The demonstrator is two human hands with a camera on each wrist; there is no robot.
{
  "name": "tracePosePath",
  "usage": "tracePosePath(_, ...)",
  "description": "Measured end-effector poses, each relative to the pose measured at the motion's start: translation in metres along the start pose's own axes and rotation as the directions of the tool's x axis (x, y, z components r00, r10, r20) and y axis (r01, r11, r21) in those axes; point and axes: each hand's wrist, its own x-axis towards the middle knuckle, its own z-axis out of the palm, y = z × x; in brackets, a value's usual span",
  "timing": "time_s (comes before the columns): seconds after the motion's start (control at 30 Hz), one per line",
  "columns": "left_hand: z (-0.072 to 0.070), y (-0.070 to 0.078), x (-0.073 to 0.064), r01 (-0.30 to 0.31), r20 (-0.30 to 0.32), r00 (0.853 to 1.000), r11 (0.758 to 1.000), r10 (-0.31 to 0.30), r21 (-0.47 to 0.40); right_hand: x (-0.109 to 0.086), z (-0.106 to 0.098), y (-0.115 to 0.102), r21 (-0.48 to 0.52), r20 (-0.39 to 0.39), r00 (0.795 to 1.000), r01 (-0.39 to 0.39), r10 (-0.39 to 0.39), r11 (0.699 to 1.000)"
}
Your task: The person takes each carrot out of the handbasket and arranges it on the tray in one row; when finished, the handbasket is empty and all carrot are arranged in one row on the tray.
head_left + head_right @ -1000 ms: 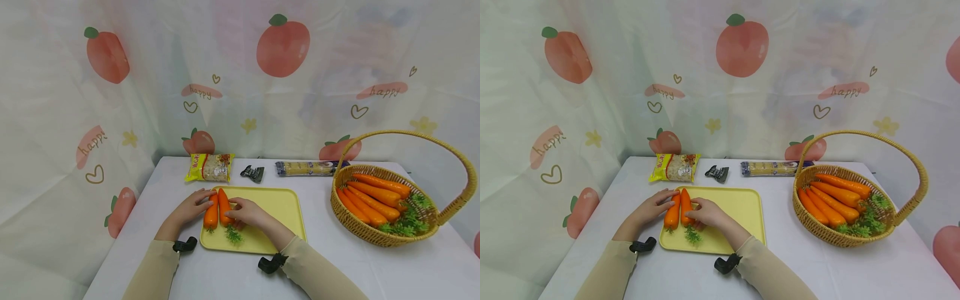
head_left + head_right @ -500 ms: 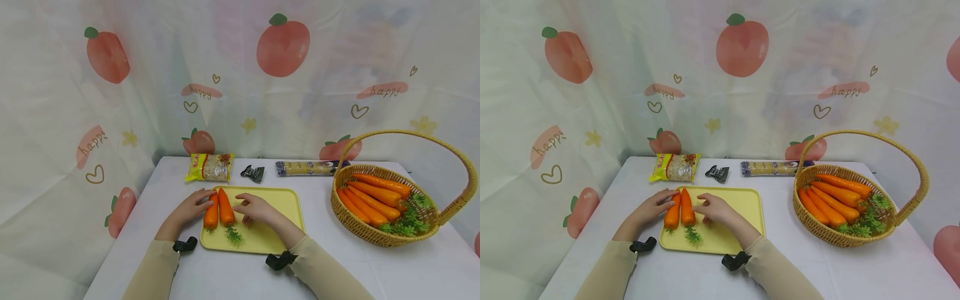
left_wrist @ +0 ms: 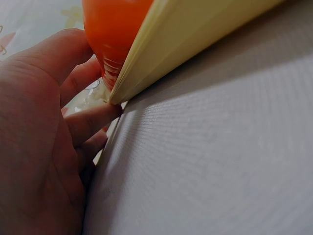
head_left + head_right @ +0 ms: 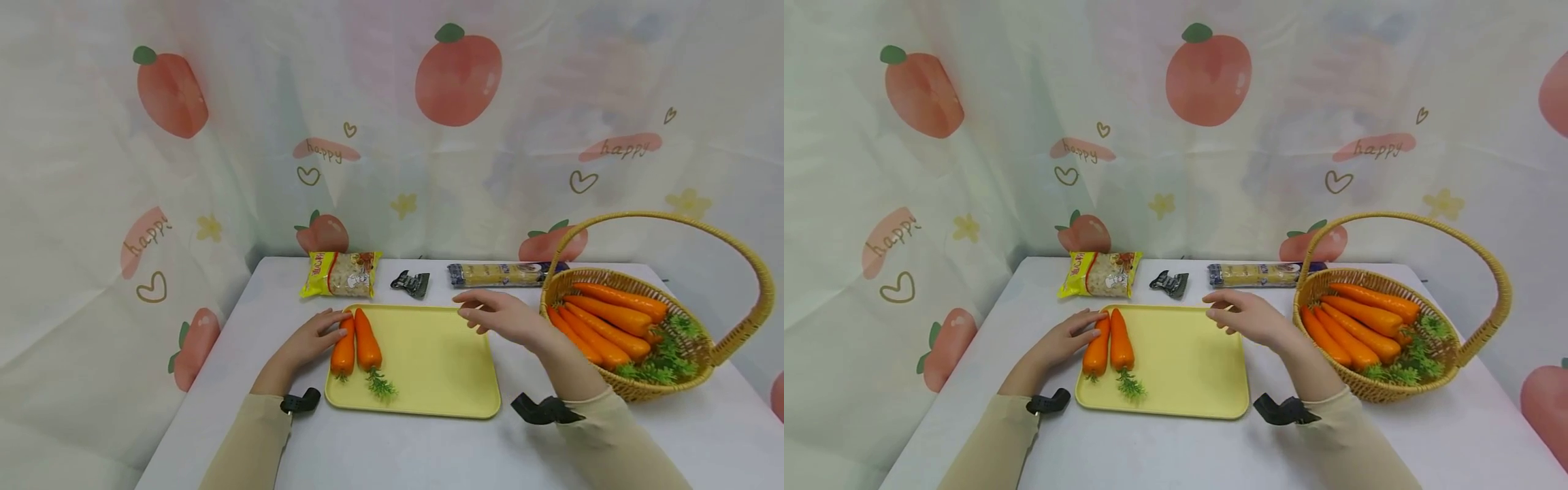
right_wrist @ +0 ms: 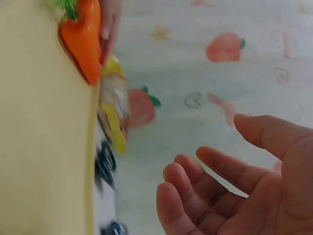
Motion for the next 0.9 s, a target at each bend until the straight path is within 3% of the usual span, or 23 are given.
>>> tracePosePath(0.3, -0.001, -0.002, 0.0, -0.005, 0.0, 1.0, 1.0, 0.005, -0.006, -0.052, -0.078, 0.028, -0.003, -0.103, 0.994, -0.048, 0.048, 0.999)
tracePosePath(0.53, -0.001, -0.004, 0.003, -0.012, -0.003, 1.0, 1.0, 0.012, 0.003, -0.072, -0.131, 0.067, -0.049, -0.163, 0.981, -0.118, 0.108, 0.992)
tracePosePath(0.7, 0.0, -0.005, 0.003, -0.011, -0.003, 1.0, 1.0, 0.011, 0.009, -0.077, -0.154, 0.096, -0.077, -0.19, 0.957, -0.236, 0.218, 0.969)
tracePosePath(0.9, 0.0, -0.002, 0.002, -0.01, 0.002, 1.0, 1.0, 0.01, 0.004, -0.083, -0.167, 0.114, -0.023, -0.206, 0.924, -0.333, 0.322, 0.942)
